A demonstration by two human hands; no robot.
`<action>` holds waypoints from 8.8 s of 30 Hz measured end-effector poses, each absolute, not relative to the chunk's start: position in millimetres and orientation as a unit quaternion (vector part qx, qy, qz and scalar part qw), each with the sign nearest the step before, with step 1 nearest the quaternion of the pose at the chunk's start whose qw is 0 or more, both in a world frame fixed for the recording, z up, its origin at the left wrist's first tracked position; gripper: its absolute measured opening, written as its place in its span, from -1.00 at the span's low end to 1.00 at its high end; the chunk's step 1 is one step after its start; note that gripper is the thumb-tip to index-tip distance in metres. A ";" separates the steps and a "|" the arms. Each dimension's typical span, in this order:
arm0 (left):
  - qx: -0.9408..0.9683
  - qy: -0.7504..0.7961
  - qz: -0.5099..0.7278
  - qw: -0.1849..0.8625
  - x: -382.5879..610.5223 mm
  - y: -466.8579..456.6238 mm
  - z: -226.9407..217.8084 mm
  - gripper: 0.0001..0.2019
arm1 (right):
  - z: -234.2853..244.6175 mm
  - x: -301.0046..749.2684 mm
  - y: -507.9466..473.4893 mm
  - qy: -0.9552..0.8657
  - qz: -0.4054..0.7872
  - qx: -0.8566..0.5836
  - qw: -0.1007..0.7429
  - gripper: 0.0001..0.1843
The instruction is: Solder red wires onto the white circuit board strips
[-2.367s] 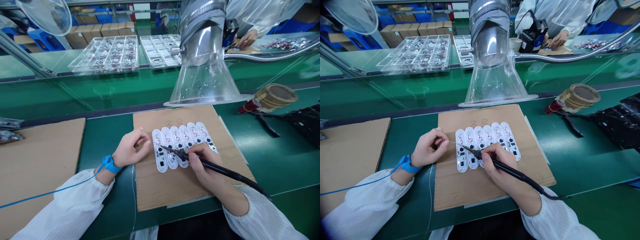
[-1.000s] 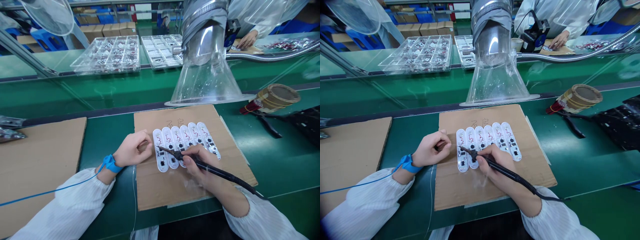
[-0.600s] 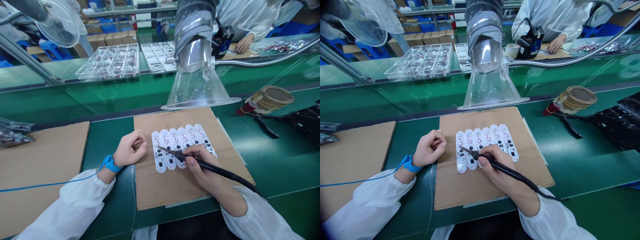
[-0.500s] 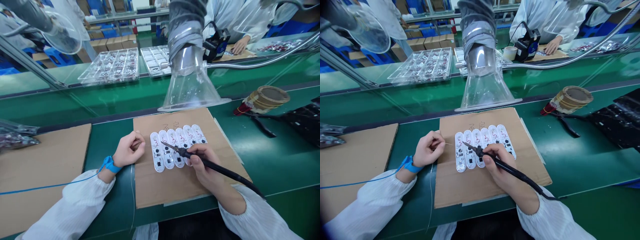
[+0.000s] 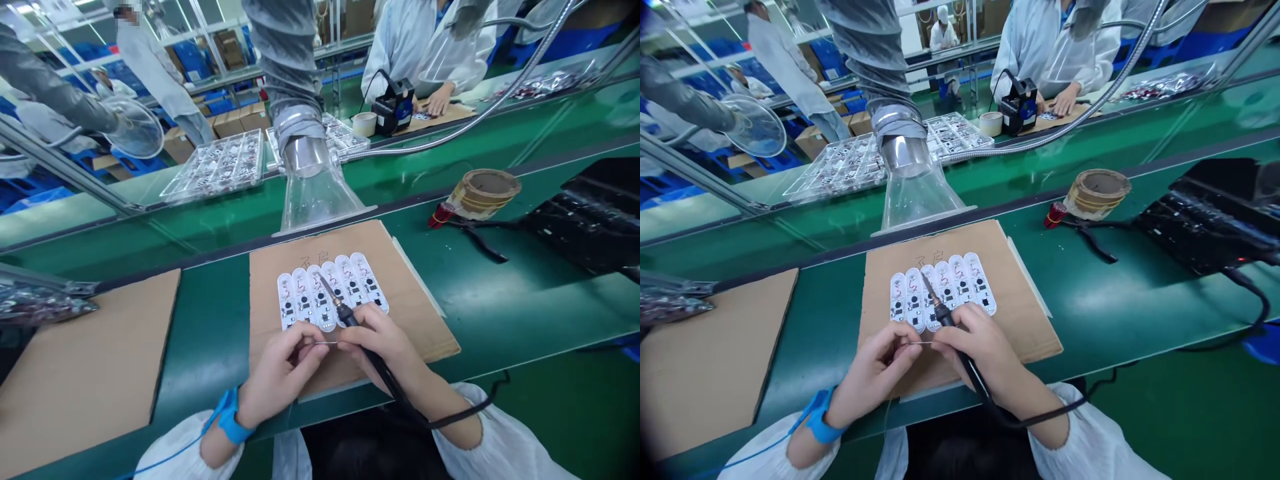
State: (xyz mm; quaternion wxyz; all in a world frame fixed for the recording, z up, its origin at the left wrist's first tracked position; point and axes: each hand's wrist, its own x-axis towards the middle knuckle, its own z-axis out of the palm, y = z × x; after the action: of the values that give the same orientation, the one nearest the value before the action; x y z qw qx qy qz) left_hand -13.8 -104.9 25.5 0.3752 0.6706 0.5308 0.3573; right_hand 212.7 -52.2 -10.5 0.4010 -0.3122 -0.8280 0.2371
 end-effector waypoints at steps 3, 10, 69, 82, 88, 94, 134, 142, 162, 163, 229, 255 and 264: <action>0.656 0.569 0.341 0.361 -18.6 -116.5 18.0 -0.79 | -17.2 241.3 -48.9 -0.852 0.213 -0.320 0.356 -0.87; 0.579 0.711 0.354 0.182 -62.6 -130.9 9.3 -0.79 | -20.3 296.7 -33.9 -0.804 0.240 -0.399 0.370 -0.83; 0.754 0.528 0.349 0.174 -5.3 -50.7 7.8 -0.89 | -18.7 309.7 -40.5 -0.632 0.335 -0.467 0.520 -0.91; 0.756 0.529 0.346 0.170 -4.2 -49.2 8.2 -0.90 | -18.4 309.1 -40.5 -0.613 0.353 -0.465 0.532 -0.90; 0.758 0.525 0.346 0.175 -6.1 -50.4 7.0 -0.90 | -20.2 311.1 -39.6 -0.644 0.339 -0.474 0.495 -0.89; 0.758 0.527 0.342 0.172 -6.7 -50.7 7.5 -0.91 | -19.6 310.5 -39.4 -0.628 0.348 -0.479 0.506 -0.85; 0.746 0.530 0.373 0.154 -20.5 -46.7 12.0 -0.92 | -3.4 284.8 -45.2 -0.604 0.355 -0.466 0.540 -0.92; 0.756 0.514 0.375 0.155 -23.6 -42.5 10.2 -0.89 | -18.8 281.7 -42.8 -0.635 0.349 -0.479 0.495 -0.91; 0.758 0.514 0.362 0.173 -21.7 -43.3 10.1 -0.87 | -17.8 282.8 -42.9 -0.635 0.346 -0.475 0.502 -0.92; 0.759 0.513 0.361 0.173 -21.7 -43.4 10.0 -0.87 | -17.3 282.6 -42.7 -0.642 0.345 -0.473 0.495 -0.93; 0.793 0.457 0.358 0.185 -48.4 -35.8 12.1 -0.87 | -16.0 260.4 -49.8 -0.669 0.340 -0.467 0.467 -0.92; 0.801 0.463 0.341 0.166 -45.8 -35.6 11.9 -0.86 | -18.5 260.4 -51.1 -0.669 0.355 -0.461 0.463 -0.91; 0.802 0.465 0.335 0.168 -46.4 -35.5 11.8 -0.86 | -18.0 261.0 -50.2 -0.681 0.350 -0.453 0.457 -0.90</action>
State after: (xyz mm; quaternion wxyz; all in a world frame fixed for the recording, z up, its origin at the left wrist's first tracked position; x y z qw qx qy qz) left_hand -46.4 -35.5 11.8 0.1677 0.8021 0.4653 0.3348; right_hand 261.0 -50.2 -18.0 0.4567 -0.4530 -0.6809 0.3502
